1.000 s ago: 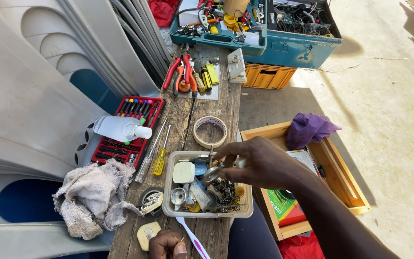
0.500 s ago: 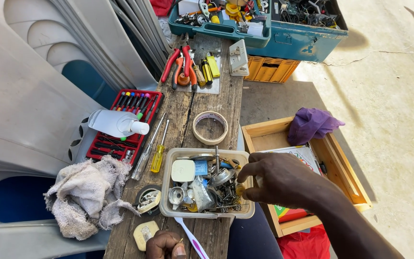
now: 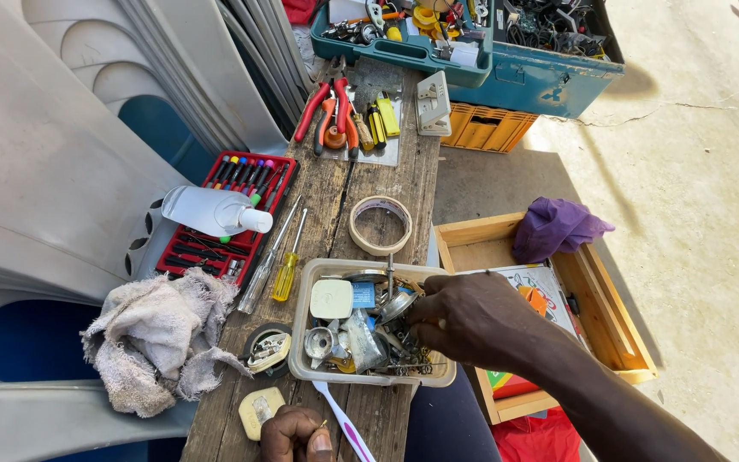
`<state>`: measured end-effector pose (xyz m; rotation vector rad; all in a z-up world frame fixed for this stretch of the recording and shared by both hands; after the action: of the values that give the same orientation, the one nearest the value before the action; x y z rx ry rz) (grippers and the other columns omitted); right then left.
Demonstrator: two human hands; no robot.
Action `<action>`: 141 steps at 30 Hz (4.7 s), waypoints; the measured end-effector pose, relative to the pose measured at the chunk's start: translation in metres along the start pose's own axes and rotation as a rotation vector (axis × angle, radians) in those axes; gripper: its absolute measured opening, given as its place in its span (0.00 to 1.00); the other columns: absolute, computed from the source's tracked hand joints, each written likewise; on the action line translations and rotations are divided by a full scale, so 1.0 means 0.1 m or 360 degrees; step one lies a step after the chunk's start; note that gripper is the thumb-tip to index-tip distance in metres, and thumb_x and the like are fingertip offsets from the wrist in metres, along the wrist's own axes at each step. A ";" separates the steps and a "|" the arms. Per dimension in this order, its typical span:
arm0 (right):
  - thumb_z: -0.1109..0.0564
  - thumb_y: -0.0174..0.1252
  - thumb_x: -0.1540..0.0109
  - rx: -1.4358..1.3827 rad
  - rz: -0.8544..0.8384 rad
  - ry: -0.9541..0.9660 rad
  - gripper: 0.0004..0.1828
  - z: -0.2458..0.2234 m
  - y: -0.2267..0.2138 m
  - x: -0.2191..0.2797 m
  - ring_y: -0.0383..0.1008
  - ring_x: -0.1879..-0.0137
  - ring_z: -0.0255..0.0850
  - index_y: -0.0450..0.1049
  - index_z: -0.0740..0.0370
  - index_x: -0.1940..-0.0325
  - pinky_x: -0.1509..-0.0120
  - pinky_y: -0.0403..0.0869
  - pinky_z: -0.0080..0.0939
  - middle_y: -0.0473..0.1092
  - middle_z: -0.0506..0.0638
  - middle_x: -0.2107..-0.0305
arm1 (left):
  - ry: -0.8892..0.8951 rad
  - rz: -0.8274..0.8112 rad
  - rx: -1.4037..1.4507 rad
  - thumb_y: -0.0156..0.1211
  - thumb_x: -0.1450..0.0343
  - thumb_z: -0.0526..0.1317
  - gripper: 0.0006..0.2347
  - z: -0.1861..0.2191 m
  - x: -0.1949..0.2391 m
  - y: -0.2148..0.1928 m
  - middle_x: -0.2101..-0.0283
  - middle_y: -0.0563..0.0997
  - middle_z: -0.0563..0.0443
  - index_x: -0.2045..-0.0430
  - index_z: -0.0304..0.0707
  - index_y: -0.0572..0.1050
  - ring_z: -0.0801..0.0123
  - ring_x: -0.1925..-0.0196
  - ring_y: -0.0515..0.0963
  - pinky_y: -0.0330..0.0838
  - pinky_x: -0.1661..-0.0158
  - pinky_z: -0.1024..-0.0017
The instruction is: The person disassembles a white electrical plug, searches through a container of small parts, and attempts to reassemble the plug using a screwdriver. They handle screws, a plug housing, and a toothbrush-like tool during the process.
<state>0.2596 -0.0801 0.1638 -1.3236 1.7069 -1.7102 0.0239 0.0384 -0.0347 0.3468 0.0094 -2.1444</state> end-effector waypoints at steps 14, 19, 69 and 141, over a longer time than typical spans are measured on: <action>0.42 0.54 0.33 -0.0187 0.0028 -0.0068 0.16 0.14 -0.10 -0.03 0.80 0.62 0.47 0.87 0.36 0.49 0.63 0.70 0.54 0.81 0.43 0.61 | 0.0011 0.0001 -0.0204 0.57 0.31 0.41 0.06 0.51 -0.10 0.09 0.76 0.73 0.52 0.74 0.42 0.68 0.77 0.79 0.65 0.59 0.76 0.78; 0.46 0.60 0.35 -0.0445 0.0212 -0.0119 0.13 0.12 -0.21 0.05 0.83 0.67 0.41 0.89 0.42 0.53 0.64 0.74 0.46 0.83 0.42 0.60 | -0.0003 -0.0014 -0.0305 0.57 0.30 0.42 0.07 0.54 -0.14 0.06 0.77 0.74 0.53 0.75 0.42 0.69 0.77 0.79 0.66 0.59 0.76 0.78; 0.55 0.75 0.43 -0.1580 0.0451 0.0379 0.07 0.34 0.36 0.42 0.82 0.59 0.35 0.90 0.56 0.62 0.54 0.77 0.36 0.85 0.46 0.65 | -0.0089 -0.0049 -0.0598 0.66 0.29 0.44 0.06 0.62 -0.13 0.03 0.68 0.89 0.64 0.63 0.47 0.83 0.83 0.74 0.86 0.81 0.69 0.84; 0.54 0.69 0.36 -0.2559 0.0236 -0.0486 0.09 -0.87 1.31 1.46 0.75 0.70 0.41 0.83 0.63 0.60 0.67 0.77 0.38 0.73 0.55 0.67 | 0.0011 -0.1357 0.0093 0.65 0.25 0.40 0.06 1.82 0.22 0.00 0.64 0.85 0.52 0.61 0.41 0.86 0.69 0.61 0.85 0.79 0.57 0.72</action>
<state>0.0746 -0.1734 0.1091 -1.6658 2.8415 0.3240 -0.0320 -0.0044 0.1348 0.4335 0.1171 -2.9901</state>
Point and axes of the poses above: each hand's wrist, its own x-axis away from the middle knuckle, its own y-axis out of the palm, z = x × y, the point moved 5 cm from there along -x, towards the middle knuckle
